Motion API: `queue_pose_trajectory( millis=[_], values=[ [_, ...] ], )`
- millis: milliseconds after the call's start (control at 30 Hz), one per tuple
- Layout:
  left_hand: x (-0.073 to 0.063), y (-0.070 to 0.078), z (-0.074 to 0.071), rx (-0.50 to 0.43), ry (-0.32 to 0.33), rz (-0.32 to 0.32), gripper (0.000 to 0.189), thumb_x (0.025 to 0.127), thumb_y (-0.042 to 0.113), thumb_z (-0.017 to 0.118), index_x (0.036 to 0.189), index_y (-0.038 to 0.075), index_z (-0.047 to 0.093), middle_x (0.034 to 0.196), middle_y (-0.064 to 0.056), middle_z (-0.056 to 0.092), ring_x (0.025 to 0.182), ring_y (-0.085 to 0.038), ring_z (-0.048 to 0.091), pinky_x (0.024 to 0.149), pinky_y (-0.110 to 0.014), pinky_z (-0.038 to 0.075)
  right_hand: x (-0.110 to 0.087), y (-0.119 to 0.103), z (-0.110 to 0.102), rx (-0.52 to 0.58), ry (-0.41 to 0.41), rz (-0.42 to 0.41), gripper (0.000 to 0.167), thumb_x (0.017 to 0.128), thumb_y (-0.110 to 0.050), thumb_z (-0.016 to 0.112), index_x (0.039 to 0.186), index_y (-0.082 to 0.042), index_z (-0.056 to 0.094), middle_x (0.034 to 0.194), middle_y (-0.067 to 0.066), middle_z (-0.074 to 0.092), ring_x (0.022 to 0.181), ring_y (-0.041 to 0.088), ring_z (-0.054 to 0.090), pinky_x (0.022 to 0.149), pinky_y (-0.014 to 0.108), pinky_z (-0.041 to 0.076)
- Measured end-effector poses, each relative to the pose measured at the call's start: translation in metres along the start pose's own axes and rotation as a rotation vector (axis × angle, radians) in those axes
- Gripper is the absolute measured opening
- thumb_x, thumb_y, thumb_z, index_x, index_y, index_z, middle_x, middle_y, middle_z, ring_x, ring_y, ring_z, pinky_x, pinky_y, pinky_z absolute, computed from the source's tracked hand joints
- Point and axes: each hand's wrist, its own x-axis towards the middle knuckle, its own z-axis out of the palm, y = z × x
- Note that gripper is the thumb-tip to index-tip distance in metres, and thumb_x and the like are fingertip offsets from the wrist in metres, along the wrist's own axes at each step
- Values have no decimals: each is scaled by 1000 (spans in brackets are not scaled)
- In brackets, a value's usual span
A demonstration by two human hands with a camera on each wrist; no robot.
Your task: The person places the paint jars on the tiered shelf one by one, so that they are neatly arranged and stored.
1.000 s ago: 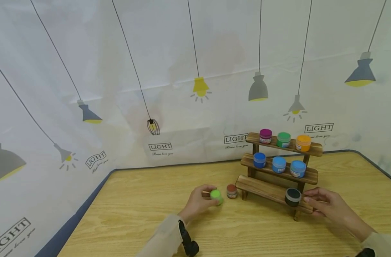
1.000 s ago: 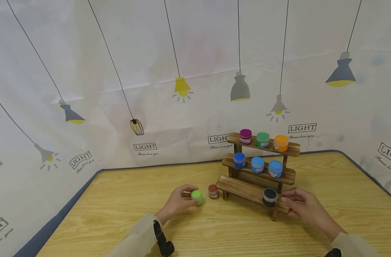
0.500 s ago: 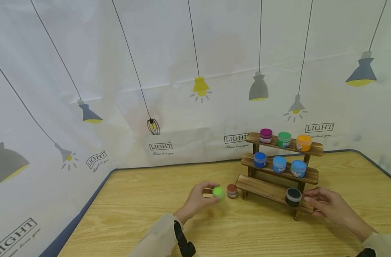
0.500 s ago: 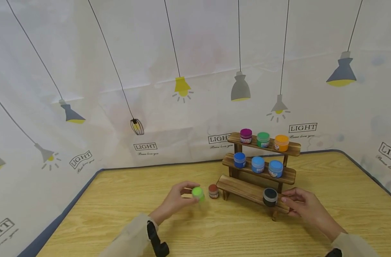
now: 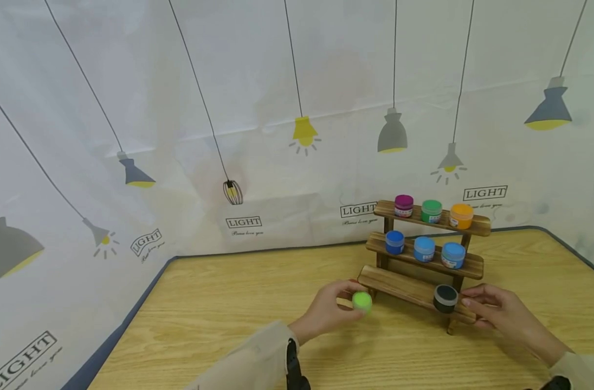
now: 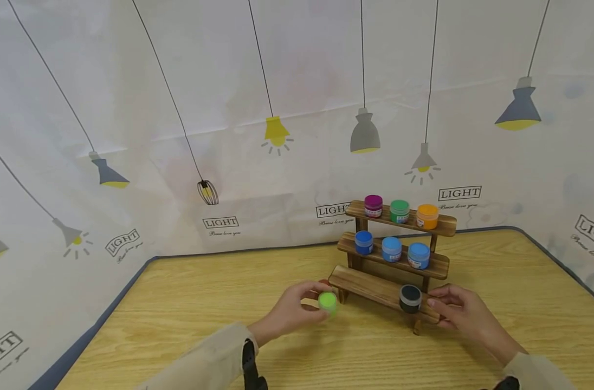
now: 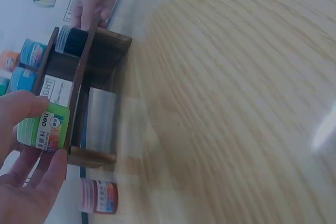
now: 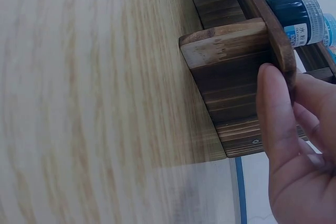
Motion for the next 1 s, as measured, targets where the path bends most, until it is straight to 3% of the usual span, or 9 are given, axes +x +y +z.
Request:
queue_pose_trajectory(
  millis=[200, 333, 567, 700, 900, 1000],
  values=[
    [13, 10, 16, 24, -4, 57, 37, 74, 0, 69, 109, 4, 60, 102, -1, 55, 84, -11, 56, 67, -18, 49, -1, 0, 0, 0, -2, -6, 35, 92, -12, 49, 110, 18, 46, 83, -10, 60, 64, 12, 58, 54, 30, 51],
    [20, 13, 29, 32, -17, 56, 37, 74, 1, 69, 110, 4, 60, 100, 1, 53, 81, -8, 55, 64, -16, 48, -1, 0, 0, -8, 8, 14, 36, 92, -13, 50, 111, 17, 47, 85, -9, 60, 64, 12, 58, 55, 30, 51],
    [31, 18, 49, 115, 16, 118, 35, 75, 8, 71, 109, 8, 61, 97, 4, 58, 80, -1, 52, 67, -16, 46, 0, -1, 1, -18, 21, 22, 36, 91, -14, 50, 111, 15, 48, 86, -8, 60, 64, 12, 59, 54, 30, 51],
    [38, 23, 55, 139, 27, 120, 35, 76, 10, 70, 110, 10, 61, 98, 6, 54, 82, 1, 50, 68, -15, 45, 0, 0, 0, -14, 21, 16, 36, 91, -14, 50, 111, 16, 47, 85, -10, 60, 64, 12, 59, 54, 30, 51],
    [49, 25, 61, 278, 74, 134, 37, 77, 16, 70, 112, 12, 61, 96, 6, 54, 84, -3, 50, 70, -13, 41, 0, 1, 0, 0, 13, 19, 37, 91, -14, 50, 113, 16, 47, 87, -9, 60, 66, 12, 59, 56, 30, 51],
    [52, 26, 63, 301, 87, 137, 37, 76, 16, 70, 112, 11, 61, 95, 5, 54, 83, -5, 51, 69, -13, 41, 0, 1, 0, 3, 12, 17, 37, 91, -14, 50, 113, 16, 46, 86, -9, 60, 66, 12, 58, 56, 30, 51]
  ],
)
